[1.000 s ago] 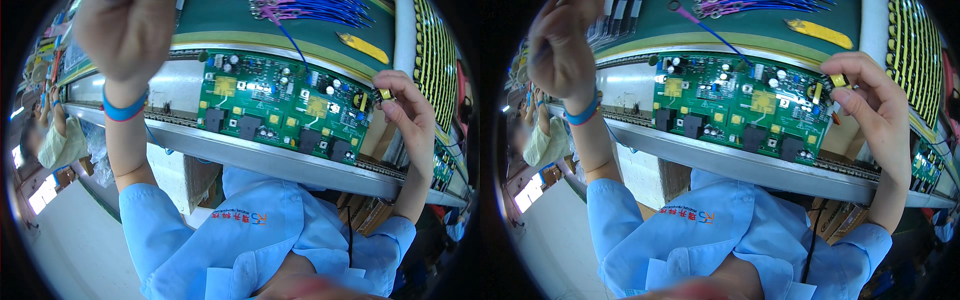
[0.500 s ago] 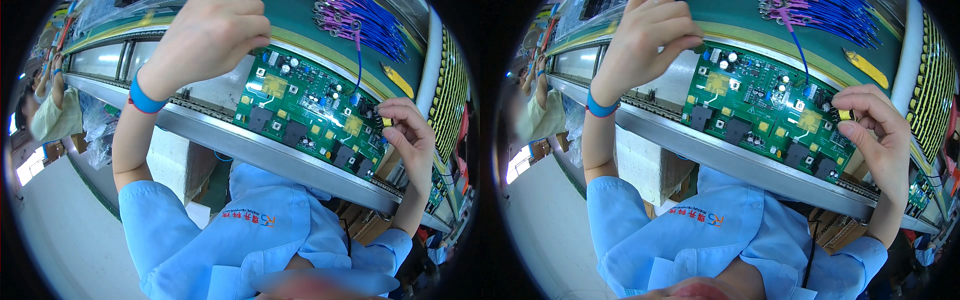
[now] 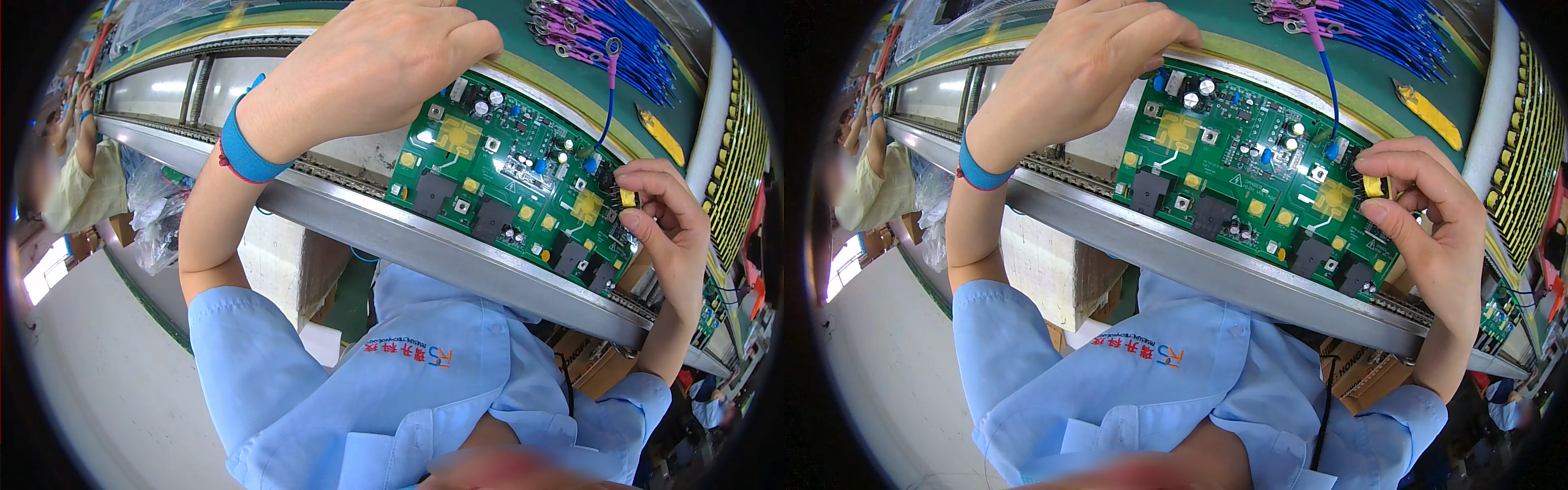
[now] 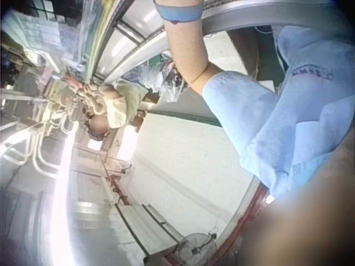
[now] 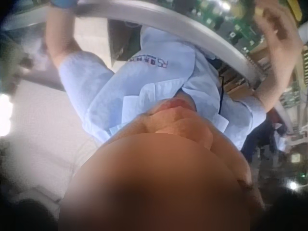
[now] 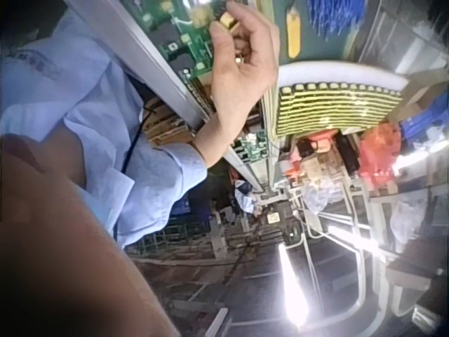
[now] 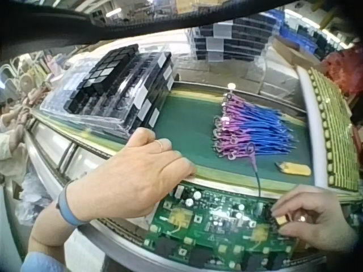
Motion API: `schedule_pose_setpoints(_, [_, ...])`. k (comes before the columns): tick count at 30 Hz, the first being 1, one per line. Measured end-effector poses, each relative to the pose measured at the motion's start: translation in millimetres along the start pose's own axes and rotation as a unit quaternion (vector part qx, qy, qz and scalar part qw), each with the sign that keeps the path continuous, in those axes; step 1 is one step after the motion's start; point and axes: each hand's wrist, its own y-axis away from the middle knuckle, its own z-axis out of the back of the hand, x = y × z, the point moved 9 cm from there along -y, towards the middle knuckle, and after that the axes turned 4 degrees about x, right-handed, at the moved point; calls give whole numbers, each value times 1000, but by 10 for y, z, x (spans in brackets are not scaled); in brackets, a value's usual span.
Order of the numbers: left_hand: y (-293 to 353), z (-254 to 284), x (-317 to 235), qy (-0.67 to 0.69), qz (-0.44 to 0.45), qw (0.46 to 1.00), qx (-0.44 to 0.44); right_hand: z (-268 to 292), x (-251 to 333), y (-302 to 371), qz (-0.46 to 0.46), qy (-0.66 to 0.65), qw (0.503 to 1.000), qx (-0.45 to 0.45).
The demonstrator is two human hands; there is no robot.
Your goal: Manual assembly of components onto printed circuit boards (PCBs) on an assembly line.
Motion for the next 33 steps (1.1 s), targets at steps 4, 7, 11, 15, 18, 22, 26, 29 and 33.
schedule_pose_setpoints(4, [1,7,-17,-25,-7,1000,-7,-16,-16,1,-2,-3,1000,-2])
schedule_pose_setpoints(7, [39,-40,-70,-140,-78,983,-89,-22,-8,2,-4,-14,1000,-3])
schedule_pose_setpoints(11, [107,-91,-274,-336,-163,913,-163,-26,47,2,12,7,1000,-3])
schedule_pose_setpoints(15, [114,-38,-207,-299,-193,906,-230,-90,308,-44,39,23,999,-14])
schedule_pose_setpoints(18, [202,360,43,-19,-117,936,-332,-327,511,-131,121,79,990,-2])
schedule_pose_setpoints(22, [260,638,-56,-38,-18,958,-282,-504,603,-286,144,243,958,-48])
schedule_pose_setpoints(26, [316,660,7,-43,57,969,-238,-615,708,-363,155,320,933,-52])
schedule_pose_setpoints(29, [354,624,47,-36,101,976,-191,-706,718,-411,138,348,926,-43])
schedule_pose_setpoints(33, [264,473,148,-14,139,982,-129,-679,678,-447,107,376,919,-47])
